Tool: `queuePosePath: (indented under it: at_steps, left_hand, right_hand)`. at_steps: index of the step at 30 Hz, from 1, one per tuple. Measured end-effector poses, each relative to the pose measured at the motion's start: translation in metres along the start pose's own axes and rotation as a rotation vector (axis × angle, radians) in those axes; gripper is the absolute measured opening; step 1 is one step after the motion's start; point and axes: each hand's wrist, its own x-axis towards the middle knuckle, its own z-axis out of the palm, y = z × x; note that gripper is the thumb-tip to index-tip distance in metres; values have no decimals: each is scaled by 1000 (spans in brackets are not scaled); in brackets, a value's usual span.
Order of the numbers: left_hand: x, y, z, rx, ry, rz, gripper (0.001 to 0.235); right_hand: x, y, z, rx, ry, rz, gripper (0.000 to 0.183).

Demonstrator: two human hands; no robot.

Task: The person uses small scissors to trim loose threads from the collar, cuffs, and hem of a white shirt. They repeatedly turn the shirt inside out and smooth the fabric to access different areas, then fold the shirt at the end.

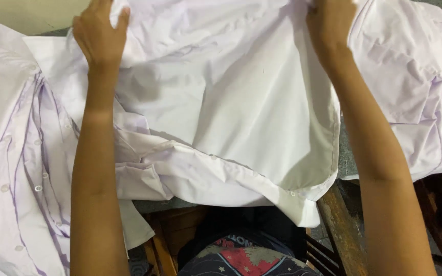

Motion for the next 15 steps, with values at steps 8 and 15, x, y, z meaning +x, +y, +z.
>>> queuePosePath:
  at_steps: [8,15]
  left_hand:
    - [-38,34,-90,-213,-365,131,42]
    - [-77,55,-265,-572,-770,-226,32]
  right_hand:
    - [-73,-77,-111,305,-28,-99,32]
    - [-230,-135,-214,820,-824,-168,42]
